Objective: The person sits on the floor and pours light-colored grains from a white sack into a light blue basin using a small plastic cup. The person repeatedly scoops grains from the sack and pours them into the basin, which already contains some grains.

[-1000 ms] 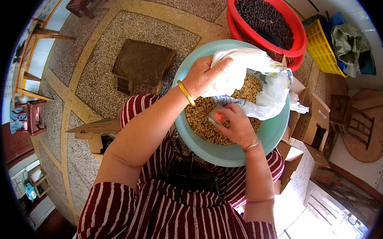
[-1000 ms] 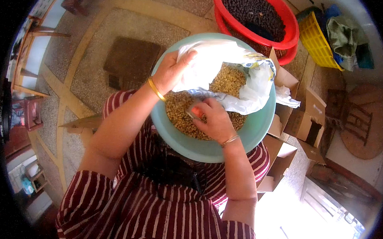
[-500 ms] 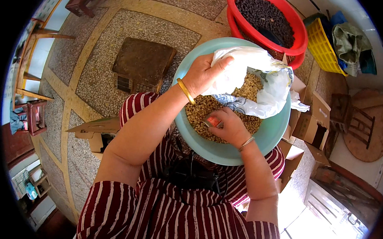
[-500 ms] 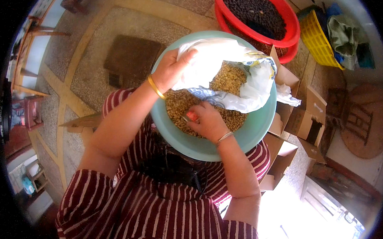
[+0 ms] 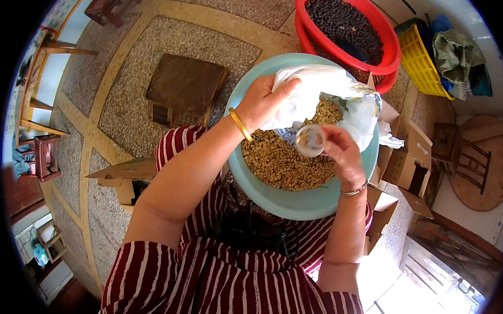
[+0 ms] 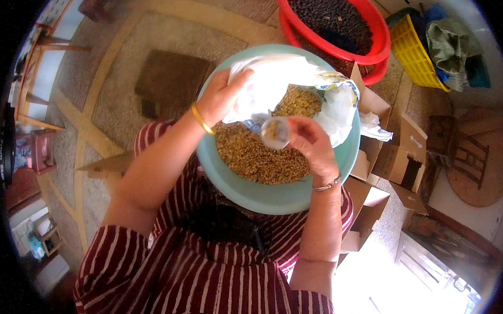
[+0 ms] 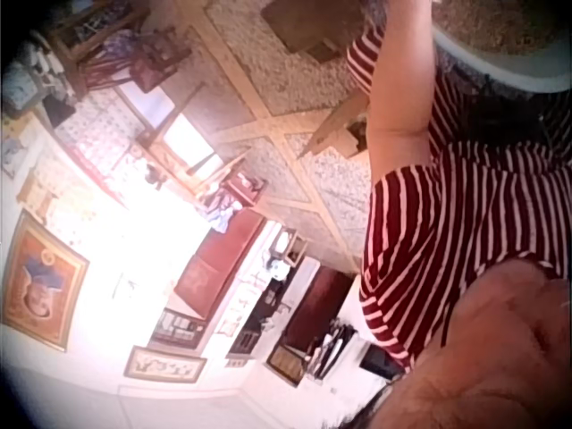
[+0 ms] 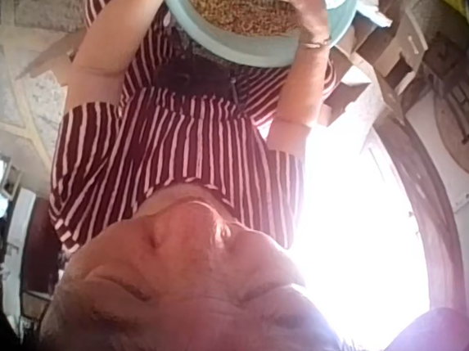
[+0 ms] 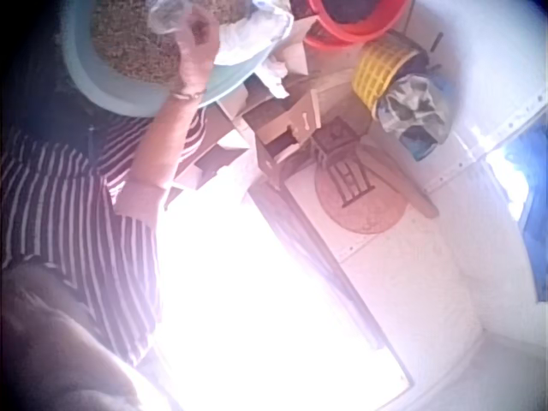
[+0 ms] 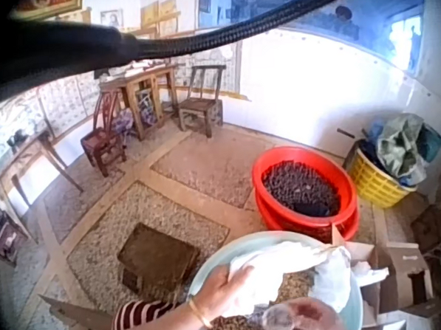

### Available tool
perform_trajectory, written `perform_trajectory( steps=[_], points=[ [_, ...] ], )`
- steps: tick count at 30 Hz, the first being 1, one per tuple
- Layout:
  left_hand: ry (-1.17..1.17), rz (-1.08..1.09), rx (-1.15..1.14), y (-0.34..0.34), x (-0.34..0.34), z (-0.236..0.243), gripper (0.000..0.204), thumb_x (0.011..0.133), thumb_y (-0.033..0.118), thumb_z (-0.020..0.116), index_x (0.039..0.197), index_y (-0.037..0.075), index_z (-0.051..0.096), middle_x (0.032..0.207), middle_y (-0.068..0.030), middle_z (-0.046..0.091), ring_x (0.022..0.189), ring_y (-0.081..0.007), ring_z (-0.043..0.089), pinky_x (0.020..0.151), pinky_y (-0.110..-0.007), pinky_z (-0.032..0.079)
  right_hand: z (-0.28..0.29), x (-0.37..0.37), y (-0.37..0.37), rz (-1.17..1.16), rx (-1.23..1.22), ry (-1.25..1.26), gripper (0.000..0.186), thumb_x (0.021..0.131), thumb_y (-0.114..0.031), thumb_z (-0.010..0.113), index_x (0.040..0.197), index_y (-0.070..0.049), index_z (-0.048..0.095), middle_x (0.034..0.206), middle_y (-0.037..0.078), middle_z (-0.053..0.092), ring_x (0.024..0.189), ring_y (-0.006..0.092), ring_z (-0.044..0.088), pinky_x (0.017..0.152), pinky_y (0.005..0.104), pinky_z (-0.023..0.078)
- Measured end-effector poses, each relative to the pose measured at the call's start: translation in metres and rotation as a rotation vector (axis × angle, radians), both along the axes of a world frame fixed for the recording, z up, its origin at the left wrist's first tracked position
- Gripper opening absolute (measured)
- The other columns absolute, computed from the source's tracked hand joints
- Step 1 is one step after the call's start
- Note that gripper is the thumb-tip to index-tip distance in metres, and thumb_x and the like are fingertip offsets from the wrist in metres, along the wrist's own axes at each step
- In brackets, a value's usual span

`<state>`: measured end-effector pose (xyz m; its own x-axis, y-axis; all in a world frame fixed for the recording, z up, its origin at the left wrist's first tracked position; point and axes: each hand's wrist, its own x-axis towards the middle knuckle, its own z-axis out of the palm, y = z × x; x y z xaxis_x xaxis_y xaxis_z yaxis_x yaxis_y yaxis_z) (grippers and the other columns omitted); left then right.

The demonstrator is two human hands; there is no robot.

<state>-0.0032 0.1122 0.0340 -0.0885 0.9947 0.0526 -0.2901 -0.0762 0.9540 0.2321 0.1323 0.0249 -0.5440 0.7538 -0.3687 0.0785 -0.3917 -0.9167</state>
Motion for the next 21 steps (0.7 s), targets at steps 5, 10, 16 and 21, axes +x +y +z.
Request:
perform_trajectory(
  steps=[5, 10, 16, 21],
  points=[
    [-0.011, -0.058, -0.039, -0.002, -0.002, 0.005, 0.036, 0.089, 0.030, 0.052, 0.105, -0.003, 0.056, 0.087, -0.0010, 0.059, 0.074, -0.0055, 0.053, 0.065, -0.021, 0.045, 0.000, -0.005, 0.008, -0.331, 0.573, -0.461, 0.041, 0.070, -0.014, 0.070, 0.107, -0.004, 0.056, 0.102, 0.010, 0.053, 0.089, 0.0188, 0.055, 0.079, 0.0316, 0.047],
    [-0.021, -0.054, -0.017, -0.003, 0.001, 0.007, 0.036, 0.089, 0.031, 0.053, 0.103, -0.002, 0.057, 0.081, 0.0008, 0.057, 0.070, -0.0048, 0.051, 0.062, -0.020, 0.044, -0.011, -0.006, 0.010, -0.318, 1.087, -0.764, 0.047, 0.064, -0.012, 0.073, 0.108, -0.008, 0.056, 0.108, 0.014, 0.048, 0.099, 0.0309, 0.048, 0.084, 0.0395, 0.042],
    [-0.019, -0.104, -0.055, -0.004, -0.002, 0.008, 0.036, 0.089, 0.032, 0.053, 0.104, -0.001, 0.057, 0.083, 0.0006, 0.057, 0.071, -0.0048, 0.051, 0.062, -0.021, 0.045, -0.006, -0.008, 0.012, -0.340, 1.286, -0.808, 0.049, 0.064, -0.007, 0.072, 0.110, -0.009, 0.054, 0.110, 0.013, 0.047, 0.102, 0.0317, 0.045, 0.087, 0.0424, 0.039],
    [-0.033, -0.084, -0.045, -0.004, -0.001, 0.005, 0.037, 0.089, 0.033, 0.053, 0.105, 0.000, 0.057, 0.085, 0.0002, 0.057, 0.072, -0.0053, 0.052, 0.063, -0.022, 0.045, -0.001, -0.009, 0.010, -0.408, 1.341, -0.755, 0.049, 0.063, -0.003, 0.072, 0.109, -0.008, 0.055, 0.110, 0.013, 0.047, 0.099, 0.0307, 0.048, 0.084, 0.0410, 0.041]
  ],
)
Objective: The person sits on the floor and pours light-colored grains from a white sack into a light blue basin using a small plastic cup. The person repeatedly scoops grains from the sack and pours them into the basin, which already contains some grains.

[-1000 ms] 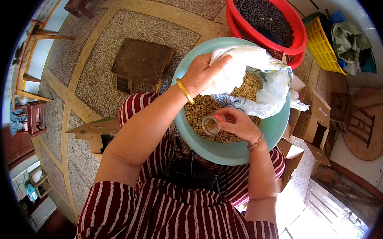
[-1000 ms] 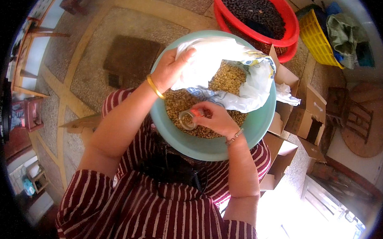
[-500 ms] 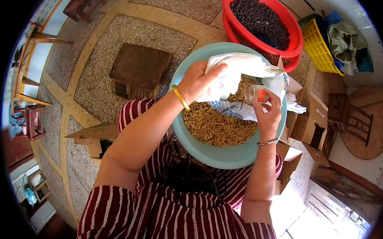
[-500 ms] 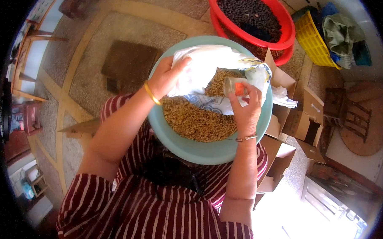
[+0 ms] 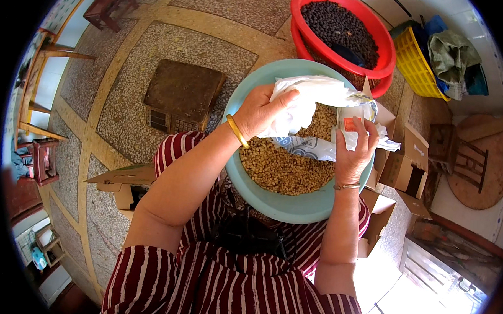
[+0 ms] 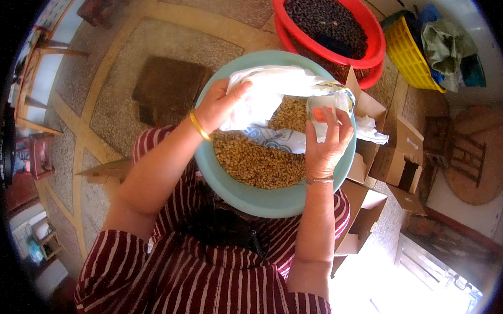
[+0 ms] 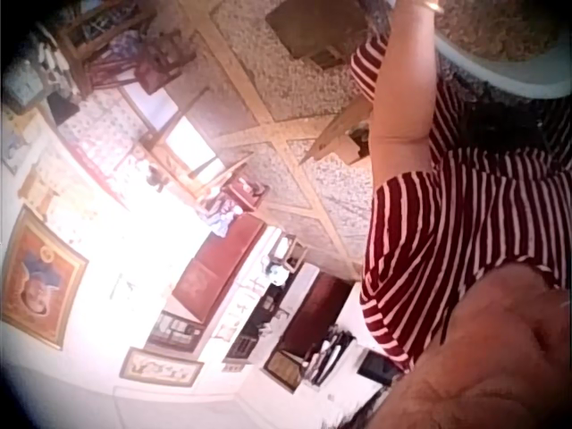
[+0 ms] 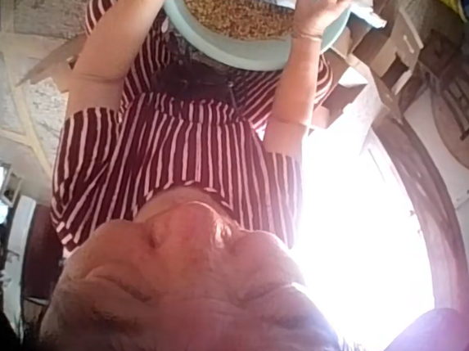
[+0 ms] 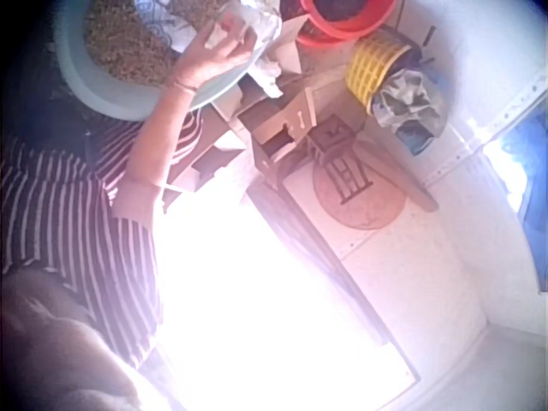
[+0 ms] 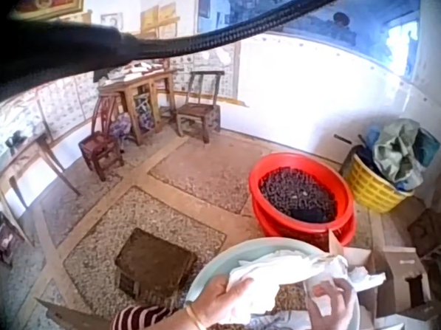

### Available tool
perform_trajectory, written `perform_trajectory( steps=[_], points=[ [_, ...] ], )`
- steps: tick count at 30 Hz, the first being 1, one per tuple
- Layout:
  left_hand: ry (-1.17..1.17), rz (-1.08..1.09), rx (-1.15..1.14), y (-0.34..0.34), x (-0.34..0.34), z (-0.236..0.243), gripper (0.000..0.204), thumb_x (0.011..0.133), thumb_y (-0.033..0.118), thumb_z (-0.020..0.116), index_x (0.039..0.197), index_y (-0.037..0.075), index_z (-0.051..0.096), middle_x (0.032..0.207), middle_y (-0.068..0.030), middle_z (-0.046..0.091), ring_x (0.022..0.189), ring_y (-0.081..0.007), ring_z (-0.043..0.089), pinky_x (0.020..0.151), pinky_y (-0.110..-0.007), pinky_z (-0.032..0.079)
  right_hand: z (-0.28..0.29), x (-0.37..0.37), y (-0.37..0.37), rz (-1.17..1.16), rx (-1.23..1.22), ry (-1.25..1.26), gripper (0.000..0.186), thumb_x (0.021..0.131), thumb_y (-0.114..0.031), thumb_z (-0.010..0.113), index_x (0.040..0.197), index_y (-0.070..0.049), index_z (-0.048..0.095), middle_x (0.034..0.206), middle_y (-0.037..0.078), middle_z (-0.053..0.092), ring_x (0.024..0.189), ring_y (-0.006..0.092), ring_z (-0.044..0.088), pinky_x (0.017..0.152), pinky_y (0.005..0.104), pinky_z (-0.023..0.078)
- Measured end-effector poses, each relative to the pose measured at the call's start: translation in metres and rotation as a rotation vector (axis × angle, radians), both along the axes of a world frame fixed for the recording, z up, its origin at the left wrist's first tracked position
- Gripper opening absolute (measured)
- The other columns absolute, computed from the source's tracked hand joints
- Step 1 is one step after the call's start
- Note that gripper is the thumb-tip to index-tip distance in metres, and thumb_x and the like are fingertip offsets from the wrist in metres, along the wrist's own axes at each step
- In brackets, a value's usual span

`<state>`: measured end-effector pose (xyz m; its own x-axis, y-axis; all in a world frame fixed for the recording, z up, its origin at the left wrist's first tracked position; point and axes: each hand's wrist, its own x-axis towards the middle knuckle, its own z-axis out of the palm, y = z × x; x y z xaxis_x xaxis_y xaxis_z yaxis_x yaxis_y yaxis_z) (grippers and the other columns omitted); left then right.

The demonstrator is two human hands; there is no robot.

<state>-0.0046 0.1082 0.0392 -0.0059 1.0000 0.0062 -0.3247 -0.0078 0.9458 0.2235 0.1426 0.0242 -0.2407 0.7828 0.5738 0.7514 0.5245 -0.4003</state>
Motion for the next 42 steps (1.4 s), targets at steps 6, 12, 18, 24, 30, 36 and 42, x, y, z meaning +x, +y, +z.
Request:
perform_trajectory(
  steps=[6, 12, 18, 24, 30, 36, 42],
  points=[
    [0.071, 0.075, 0.060, 0.004, 0.000, -0.004, 0.038, 0.090, 0.034, 0.050, 0.104, -0.001, 0.057, 0.085, -0.0005, 0.058, 0.074, -0.0054, 0.052, 0.064, -0.021, 0.045, -0.003, 0.002, -0.015, 0.368, -0.662, 0.656, 0.046, 0.069, -0.004, 0.068, 0.111, -0.004, 0.050, 0.110, 0.007, 0.049, 0.095, 0.0167, 0.052, 0.081, 0.0307, 0.046],
    [0.078, 0.086, 0.023, 0.003, -0.001, 0.001, 0.037, 0.090, 0.035, 0.050, 0.097, -0.001, 0.058, 0.078, 0.0015, 0.056, 0.069, -0.0044, 0.051, 0.060, -0.020, 0.044, -0.002, -0.023, -0.039, 0.678, -1.006, 0.265, 0.039, 0.069, -0.010, 0.068, 0.105, -0.005, 0.054, 0.102, 0.009, 0.052, 0.090, 0.0224, 0.054, 0.078, 0.0329, 0.047],
    [0.037, 0.078, 0.010, 0.002, 0.002, -0.003, 0.034, 0.090, 0.033, 0.051, 0.095, 0.000, 0.058, 0.076, 0.0020, 0.056, 0.065, -0.0036, 0.051, 0.056, -0.020, 0.044, -0.016, -0.034, -0.045, 0.568, -0.581, -0.204, 0.042, 0.064, -0.008, 0.069, 0.103, -0.008, 0.054, 0.097, 0.015, 0.050, 0.087, 0.0336, 0.052, 0.075, 0.0397, 0.045],
    [0.065, 0.073, 0.032, 0.002, 0.001, -0.002, 0.033, 0.090, 0.032, 0.052, 0.097, 0.000, 0.058, 0.078, 0.0013, 0.057, 0.066, -0.0044, 0.052, 0.058, -0.020, 0.046, -0.031, -0.039, -0.055, 0.557, -0.587, -0.290, 0.037, 0.065, -0.011, 0.067, 0.100, -0.009, 0.055, 0.092, 0.014, 0.049, 0.084, 0.0326, 0.052, 0.074, 0.0408, 0.045],
    [0.067, 0.074, 0.029, 0.003, 0.001, -0.004, 0.037, 0.090, 0.034, 0.051, 0.101, -0.001, 0.058, 0.084, -0.0011, 0.060, 0.073, -0.0060, 0.055, 0.063, -0.021, 0.047, -0.038, -0.031, -0.054, 0.740, -0.799, -0.191, 0.040, 0.066, -0.014, 0.070, 0.104, -0.009, 0.056, 0.089, 0.009, 0.053, 0.082, 0.0243, 0.055, 0.071, 0.0339, 0.046],
    [0.100, 0.085, 0.050, 0.005, 0.001, -0.004, 0.038, 0.089, 0.035, 0.051, 0.100, -0.001, 0.059, 0.084, -0.0013, 0.060, 0.074, -0.0060, 0.055, 0.063, -0.021, 0.047, -0.035, -0.017, -0.035, 0.642, -1.480, 0.223, 0.043, 0.074, -0.020, 0.070, 0.109, -0.001, 0.054, 0.096, 0.004, 0.058, 0.083, 0.0107, 0.054, 0.073, 0.0257, 0.046],
    [0.070, 0.072, 0.037, 0.004, -0.001, -0.004, 0.040, 0.089, 0.036, 0.051, 0.102, -0.002, 0.058, 0.086, -0.0022, 0.061, 0.075, -0.0064, 0.055, 0.065, -0.021, 0.047, -0.008, -0.004, -0.019, 0.538, -1.609, 0.636, 0.047, 0.074, -0.022, 0.072, 0.111, 0.000, 0.052, 0.100, 0.005, 0.057, 0.088, 0.0116, 0.054, 0.075, 0.0245, 0.046]
  ],
)
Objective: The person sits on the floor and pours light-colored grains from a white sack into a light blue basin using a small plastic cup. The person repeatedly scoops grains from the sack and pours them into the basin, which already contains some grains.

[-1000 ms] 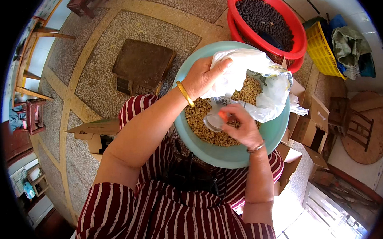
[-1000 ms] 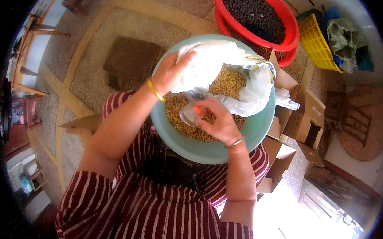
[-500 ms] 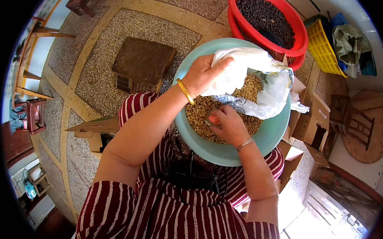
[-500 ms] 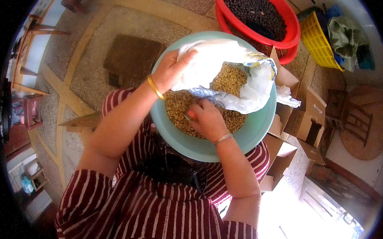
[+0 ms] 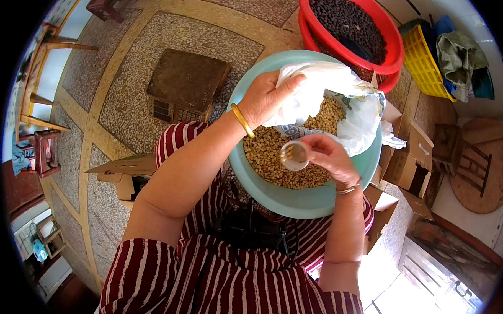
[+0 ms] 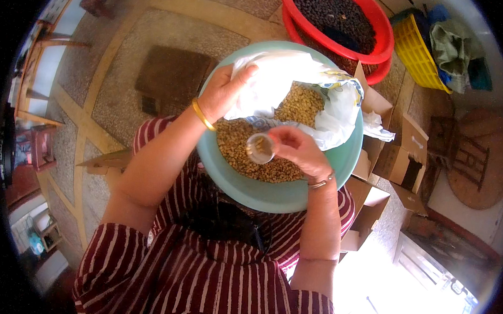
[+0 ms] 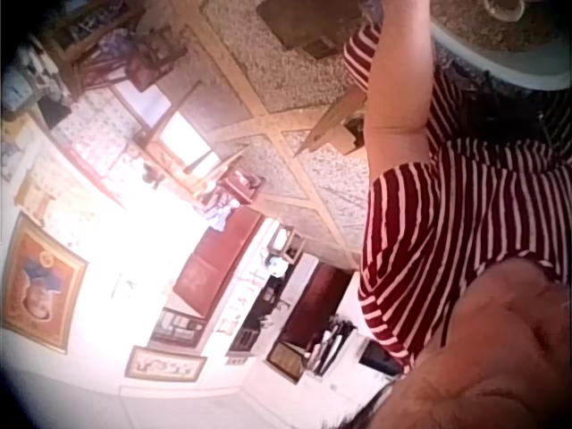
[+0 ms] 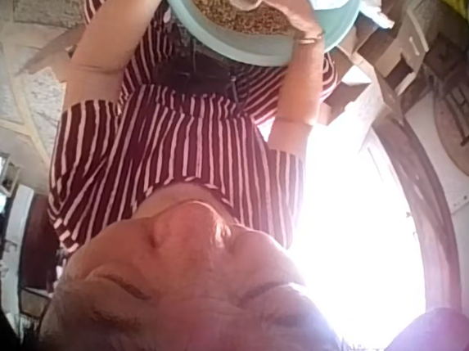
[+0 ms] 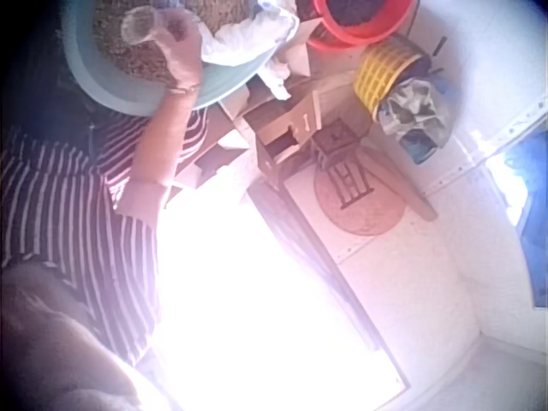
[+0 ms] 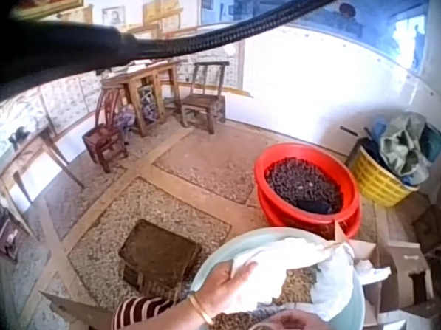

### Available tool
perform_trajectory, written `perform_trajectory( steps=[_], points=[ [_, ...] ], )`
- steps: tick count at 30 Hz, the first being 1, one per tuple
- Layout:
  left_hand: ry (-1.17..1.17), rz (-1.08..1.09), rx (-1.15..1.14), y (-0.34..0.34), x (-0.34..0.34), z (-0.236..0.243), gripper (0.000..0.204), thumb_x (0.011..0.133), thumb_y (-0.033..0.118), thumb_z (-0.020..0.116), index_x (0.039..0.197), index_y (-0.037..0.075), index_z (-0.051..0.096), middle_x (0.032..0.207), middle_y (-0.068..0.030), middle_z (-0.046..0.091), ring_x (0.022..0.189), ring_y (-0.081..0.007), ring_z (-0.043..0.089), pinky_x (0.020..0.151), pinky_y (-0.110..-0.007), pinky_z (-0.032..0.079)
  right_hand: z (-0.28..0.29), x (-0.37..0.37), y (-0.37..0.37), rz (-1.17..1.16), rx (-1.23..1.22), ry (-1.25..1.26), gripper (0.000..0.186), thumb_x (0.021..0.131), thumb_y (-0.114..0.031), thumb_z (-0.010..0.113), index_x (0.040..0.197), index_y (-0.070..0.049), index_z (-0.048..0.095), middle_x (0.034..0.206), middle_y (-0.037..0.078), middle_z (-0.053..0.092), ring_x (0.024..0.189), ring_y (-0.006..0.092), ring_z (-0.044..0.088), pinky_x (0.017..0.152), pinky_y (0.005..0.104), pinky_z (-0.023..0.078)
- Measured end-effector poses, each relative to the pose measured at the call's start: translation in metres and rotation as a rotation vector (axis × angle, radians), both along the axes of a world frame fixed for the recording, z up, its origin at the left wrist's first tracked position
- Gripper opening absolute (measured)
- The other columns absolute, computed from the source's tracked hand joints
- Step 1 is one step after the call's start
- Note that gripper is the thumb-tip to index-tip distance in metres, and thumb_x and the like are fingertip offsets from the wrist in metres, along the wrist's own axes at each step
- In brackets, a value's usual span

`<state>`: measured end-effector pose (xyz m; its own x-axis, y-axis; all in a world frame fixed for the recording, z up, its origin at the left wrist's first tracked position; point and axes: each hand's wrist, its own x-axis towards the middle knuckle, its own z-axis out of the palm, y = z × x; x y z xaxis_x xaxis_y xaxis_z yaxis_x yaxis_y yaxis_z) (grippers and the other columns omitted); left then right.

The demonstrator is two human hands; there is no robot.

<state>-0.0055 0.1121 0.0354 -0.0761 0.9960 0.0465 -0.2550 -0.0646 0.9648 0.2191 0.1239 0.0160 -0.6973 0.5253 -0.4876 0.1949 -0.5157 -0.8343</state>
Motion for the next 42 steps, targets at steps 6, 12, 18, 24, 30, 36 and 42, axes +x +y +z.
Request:
perform_trajectory(
  steps=[6, 12, 18, 24, 30, 36, 42],
  points=[
    [0.009, -0.024, 0.016, -0.001, -0.002, 0.000, 0.042, 0.090, 0.036, 0.050, 0.106, -0.002, 0.057, 0.090, -0.0030, 0.061, 0.079, -0.0071, 0.055, 0.069, -0.022, 0.047, 0.011, 0.011, 0.016, -0.428, 0.283, -0.041, 0.038, 0.074, -0.011, 0.068, 0.108, -0.002, 0.055, 0.097, 0.006, 0.056, 0.085, 0.0148, 0.055, 0.074, 0.0263, 0.047],
    [-0.002, -0.019, 0.041, 0.000, 0.002, 0.003, 0.043, 0.090, 0.034, 0.050, 0.111, -0.003, 0.054, 0.096, -0.0041, 0.060, 0.085, -0.0080, 0.055, 0.074, -0.022, 0.046, -0.001, 0.003, 0.018, -0.388, 1.316, -0.606, 0.043, 0.065, -0.008, 0.071, 0.106, -0.008, 0.057, 0.106, 0.012, 0.050, 0.094, 0.0278, 0.051, 0.081, 0.0360, 0.044],
    [-0.014, -0.056, -0.010, 0.000, 0.000, -0.002, 0.041, 0.090, 0.033, 0.050, 0.112, -0.002, 0.054, 0.099, -0.0046, 0.060, 0.088, -0.0087, 0.055, 0.076, -0.023, 0.046, 0.004, 0.002, 0.017, -0.437, 1.503, -0.645, 0.049, 0.061, -0.005, 0.073, 0.106, -0.011, 0.056, 0.106, 0.012, 0.048, 0.097, 0.0312, 0.046, 0.087, 0.0409, 0.038],
    [0.003, -0.053, 0.007, 0.000, -0.001, -0.003, 0.040, 0.090, 0.032, 0.049, 0.111, -0.001, 0.054, 0.097, -0.0039, 0.060, 0.086, -0.0079, 0.055, 0.075, -0.022, 0.046, 0.009, 0.002, 0.015, -0.540, 1.553, -0.544, 0.047, 0.062, -0.003, 0.072, 0.106, -0.010, 0.056, 0.105, 0.011, 0.048, 0.095, 0.0275, 0.049, 0.082, 0.0370, 0.043],
    [0.008, -0.002, 0.037, 0.000, 0.000, 0.000, 0.038, 0.091, 0.034, 0.049, 0.105, -0.001, 0.057, 0.087, -0.0005, 0.060, 0.075, -0.0050, 0.054, 0.064, -0.020, 0.046, 0.008, 0.001, -0.002, -0.244, 0.754, -0.013, 0.039, 0.067, -0.004, 0.069, 0.104, -0.006, 0.055, 0.106, 0.008, 0.051, 0.091, 0.0163, 0.053, 0.079, 0.0286, 0.046],
    [0.025, 0.004, 0.011, 0.002, -0.001, -0.001, 0.042, 0.089, 0.037, 0.052, 0.104, -0.002, 0.058, 0.085, -0.0020, 0.060, 0.074, -0.0065, 0.055, 0.063, -0.022, 0.047, -0.007, -0.025, -0.025, 0.292, 1.037, -0.242, 0.043, 0.064, -0.006, 0.069, 0.105, -0.007, 0.055, 0.097, 0.012, 0.051, 0.089, 0.0278, 0.053, 0.077, 0.0337, 0.045],
    [-0.012, 0.046, 0.027, 0.000, 0.005, 0.002, 0.037, 0.090, 0.035, 0.050, 0.097, 0.000, 0.059, 0.079, 0.0011, 0.057, 0.067, -0.0045, 0.052, 0.058, -0.020, 0.045, -0.022, -0.030, -0.032, 0.355, 1.195, -0.445, 0.039, 0.064, -0.011, 0.069, 0.100, -0.009, 0.054, 0.095, 0.013, 0.050, 0.091, 0.0316, 0.051, 0.079, 0.0392, 0.044]
  ],
)
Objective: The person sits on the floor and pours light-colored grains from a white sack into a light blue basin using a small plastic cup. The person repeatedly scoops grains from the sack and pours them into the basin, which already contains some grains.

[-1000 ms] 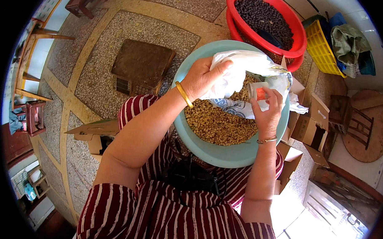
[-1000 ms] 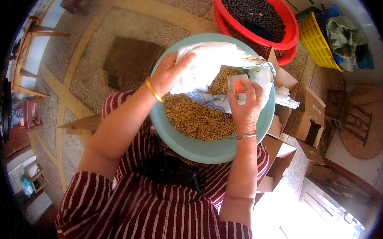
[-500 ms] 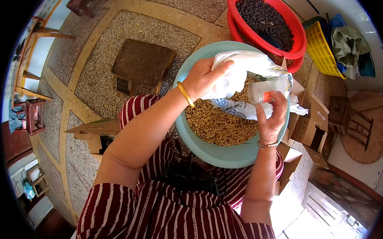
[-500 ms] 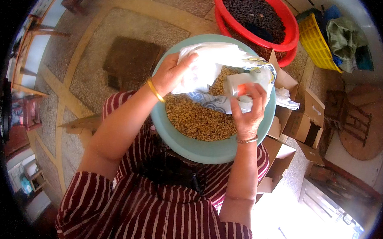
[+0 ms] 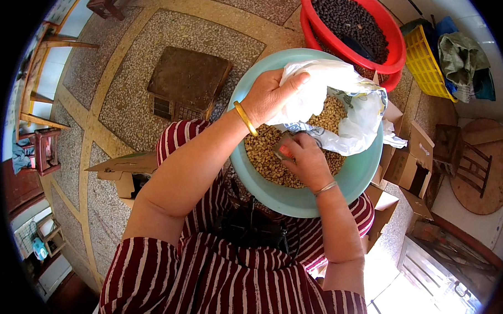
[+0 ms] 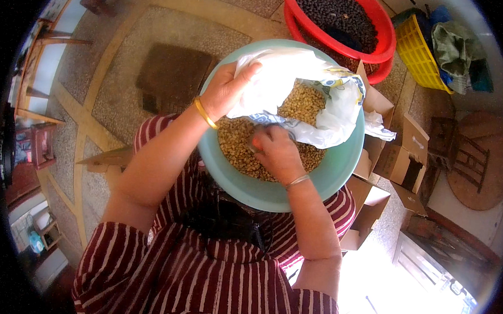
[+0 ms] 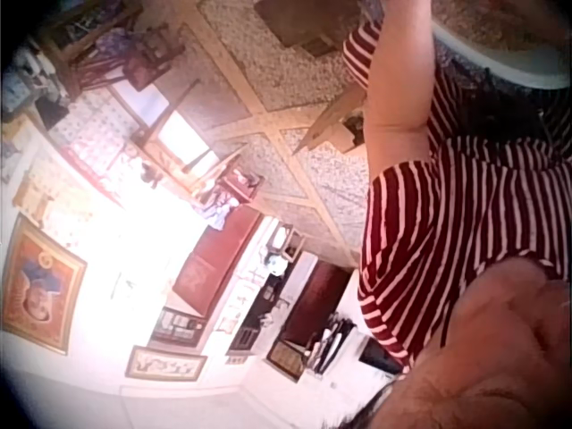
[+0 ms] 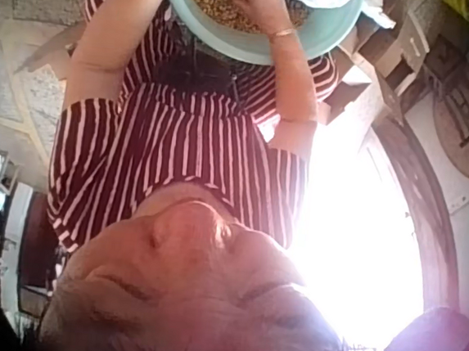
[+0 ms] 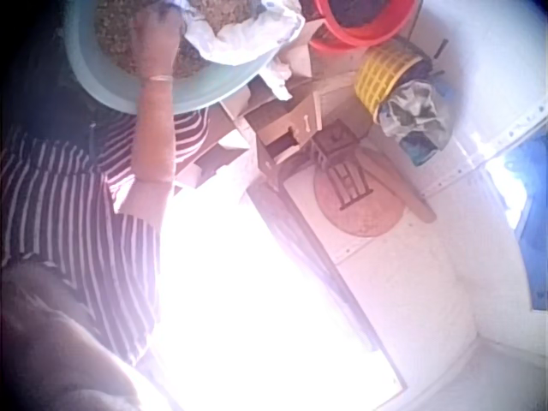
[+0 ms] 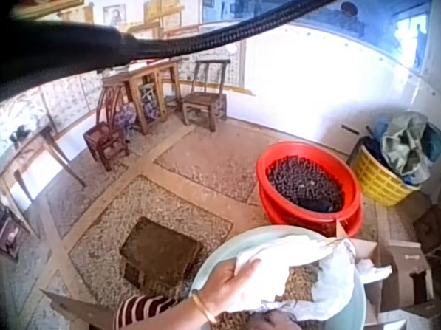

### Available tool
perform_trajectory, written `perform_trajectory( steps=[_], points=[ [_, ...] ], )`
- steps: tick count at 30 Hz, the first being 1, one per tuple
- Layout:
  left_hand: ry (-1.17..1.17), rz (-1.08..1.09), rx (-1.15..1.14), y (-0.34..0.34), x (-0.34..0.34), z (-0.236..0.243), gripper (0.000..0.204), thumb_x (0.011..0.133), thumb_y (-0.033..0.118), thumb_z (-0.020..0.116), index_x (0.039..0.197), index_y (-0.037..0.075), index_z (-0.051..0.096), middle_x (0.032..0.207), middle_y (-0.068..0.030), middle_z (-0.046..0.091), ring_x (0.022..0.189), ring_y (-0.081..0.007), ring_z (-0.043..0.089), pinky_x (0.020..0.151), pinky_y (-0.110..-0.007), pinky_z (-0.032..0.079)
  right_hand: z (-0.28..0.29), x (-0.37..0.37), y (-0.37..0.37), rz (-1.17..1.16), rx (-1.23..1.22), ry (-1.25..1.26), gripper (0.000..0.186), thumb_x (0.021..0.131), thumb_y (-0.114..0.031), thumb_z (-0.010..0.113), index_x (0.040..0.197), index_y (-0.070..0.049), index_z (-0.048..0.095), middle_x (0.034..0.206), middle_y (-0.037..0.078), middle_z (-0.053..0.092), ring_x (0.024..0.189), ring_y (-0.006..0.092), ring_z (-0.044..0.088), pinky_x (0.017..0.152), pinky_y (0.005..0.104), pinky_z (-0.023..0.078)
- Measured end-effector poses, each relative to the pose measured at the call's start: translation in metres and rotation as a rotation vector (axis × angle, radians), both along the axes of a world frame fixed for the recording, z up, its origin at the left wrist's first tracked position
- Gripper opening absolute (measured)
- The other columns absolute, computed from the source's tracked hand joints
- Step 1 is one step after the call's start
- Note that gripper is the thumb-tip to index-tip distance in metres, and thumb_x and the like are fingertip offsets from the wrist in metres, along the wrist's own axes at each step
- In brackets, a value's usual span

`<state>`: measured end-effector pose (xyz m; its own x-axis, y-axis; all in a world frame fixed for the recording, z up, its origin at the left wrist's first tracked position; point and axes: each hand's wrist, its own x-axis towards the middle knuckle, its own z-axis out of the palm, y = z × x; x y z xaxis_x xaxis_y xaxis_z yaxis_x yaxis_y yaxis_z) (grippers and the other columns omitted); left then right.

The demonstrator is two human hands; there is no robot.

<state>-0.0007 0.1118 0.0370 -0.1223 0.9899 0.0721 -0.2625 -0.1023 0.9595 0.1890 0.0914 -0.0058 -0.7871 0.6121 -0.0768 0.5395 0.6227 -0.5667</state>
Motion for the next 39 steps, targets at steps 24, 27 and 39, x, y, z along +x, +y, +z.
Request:
perform_trajectory(
  steps=[24, 27, 39],
  points=[
    [0.032, -0.064, 0.007, 0.002, -0.006, -0.005, 0.040, 0.090, 0.036, 0.050, 0.102, -0.001, 0.058, 0.087, -0.0024, 0.061, 0.075, -0.0070, 0.056, 0.065, -0.021, 0.047, 0.007, 0.026, 0.023, -0.193, -1.053, 0.237, 0.052, 0.073, -0.021, 0.071, 0.116, -0.002, 0.050, 0.102, 0.005, 0.056, 0.089, 0.0115, 0.054, 0.079, 0.0261, 0.045],
    [-0.014, -0.051, 0.006, 0.001, -0.005, -0.005, 0.038, 0.090, 0.034, 0.051, 0.102, -0.001, 0.058, 0.087, -0.0021, 0.061, 0.075, -0.0069, 0.055, 0.066, -0.021, 0.047, 0.024, 0.032, 0.031, -0.306, -1.105, 0.423, 0.047, 0.075, -0.014, 0.070, 0.116, -0.002, 0.051, 0.099, 0.003, 0.056, 0.087, 0.0112, 0.052, 0.077, 0.0245, 0.045],
    [0.034, -0.072, -0.029, 0.000, -0.006, -0.003, 0.039, 0.090, 0.033, 0.050, 0.104, -0.002, 0.058, 0.087, -0.0015, 0.060, 0.075, -0.0052, 0.054, 0.065, -0.021, 0.046, 0.024, 0.035, 0.050, -0.664, 0.202, 0.259, 0.051, 0.063, -0.010, 0.074, 0.110, -0.009, 0.056, 0.106, 0.012, 0.048, 0.090, 0.0241, 0.052, 0.076, 0.0332, 0.047]
  ],
)
